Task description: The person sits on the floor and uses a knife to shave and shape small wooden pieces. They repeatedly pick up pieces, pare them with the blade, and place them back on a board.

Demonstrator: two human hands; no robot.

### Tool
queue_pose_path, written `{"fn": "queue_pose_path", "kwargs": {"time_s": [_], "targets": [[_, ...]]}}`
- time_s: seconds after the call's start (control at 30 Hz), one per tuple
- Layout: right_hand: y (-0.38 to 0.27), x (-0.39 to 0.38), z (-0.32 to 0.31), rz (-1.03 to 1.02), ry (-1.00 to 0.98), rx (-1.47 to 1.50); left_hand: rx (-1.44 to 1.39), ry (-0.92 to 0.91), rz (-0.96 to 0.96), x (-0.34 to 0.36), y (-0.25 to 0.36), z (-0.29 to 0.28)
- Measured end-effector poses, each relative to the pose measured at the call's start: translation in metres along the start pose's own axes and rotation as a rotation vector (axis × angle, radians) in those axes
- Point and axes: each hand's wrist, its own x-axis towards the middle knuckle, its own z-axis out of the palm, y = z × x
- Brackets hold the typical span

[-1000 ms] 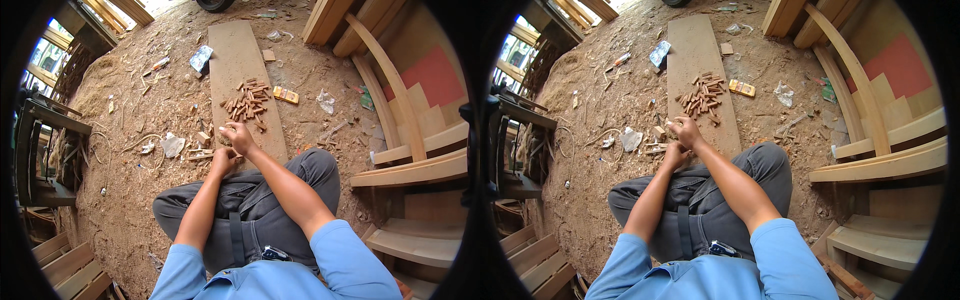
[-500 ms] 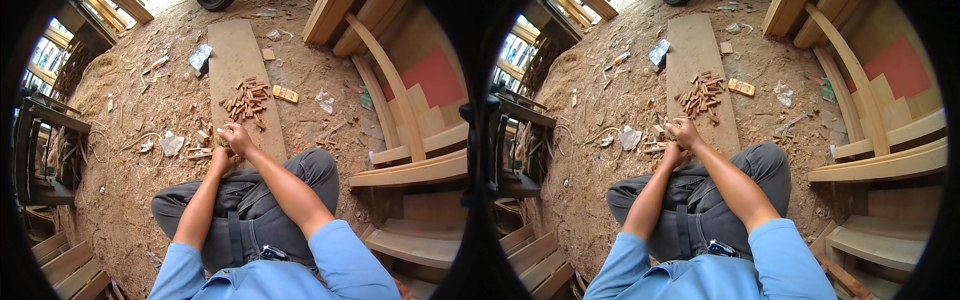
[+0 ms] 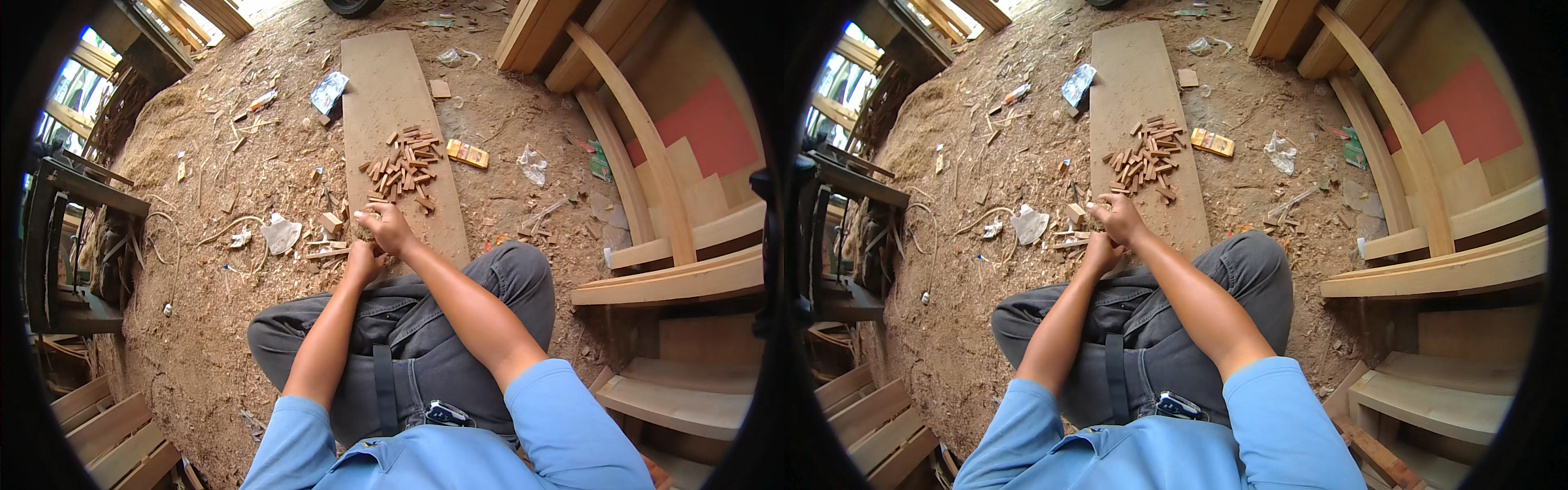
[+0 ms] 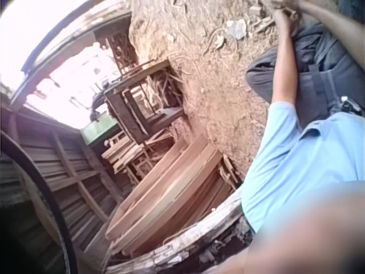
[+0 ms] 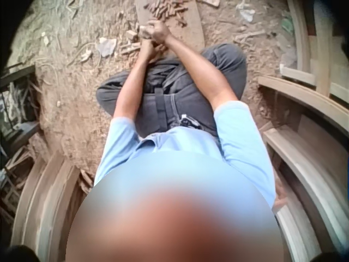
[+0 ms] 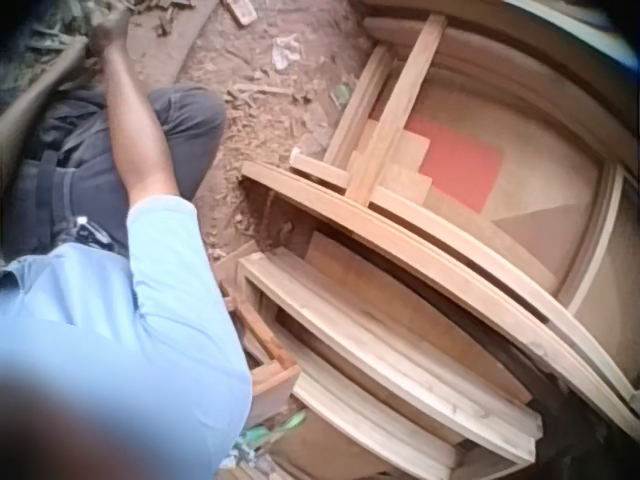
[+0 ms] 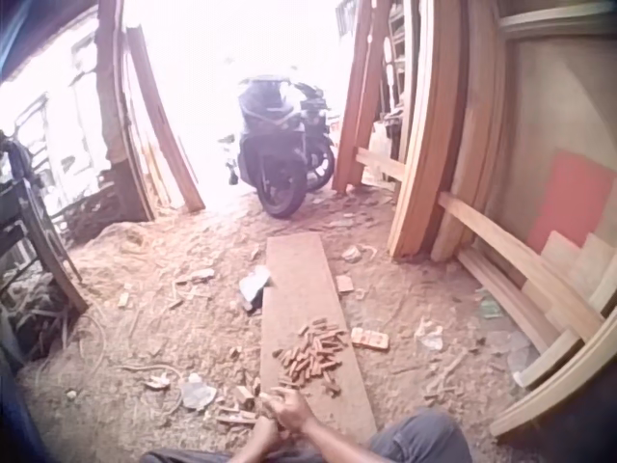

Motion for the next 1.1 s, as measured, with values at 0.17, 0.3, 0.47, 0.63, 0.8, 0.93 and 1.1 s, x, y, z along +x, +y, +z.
{"fn": "queue_pose_path", "kwargs": {"time_s": [0.17,0.3,0.47,0.63,0.8,0.93,1.1], "targets": [[-0.003,-0.001,-0.003,0.051,-0.003,0.055,-0.029,-0.017,-0.020,-0.002,-0.001,0.001],[-0.001,0.000,-0.005,0.026,-0.067,-0.031,-0.040,0.013,0.052,0.001,0.000,0.000],[0.002,-0.001,0.000,0.132,-0.080,-0.124,0.010,0.003,0.000,-0.004,0.002,-0.002],[-0.001,-0.001,-0.003,0.021,-0.018,0.027,-0.039,-0.010,-0.063,0.001,0.005,-0.003],[-0.001,0.001,-0.002,-0.032,0.002,-0.005,0.034,0.029,0.051,0.003,0.001,0.000],[0.001,-0.002,0.001,0.081,-0.046,-0.005,-0.037,0.029,-0.083,0.002,0.000,0.002],[-0.002,0.003,-0.001,-0.062,0.018,0.111,0.039,0.020,-0.092,0.006,0.003,-0.002]]}}
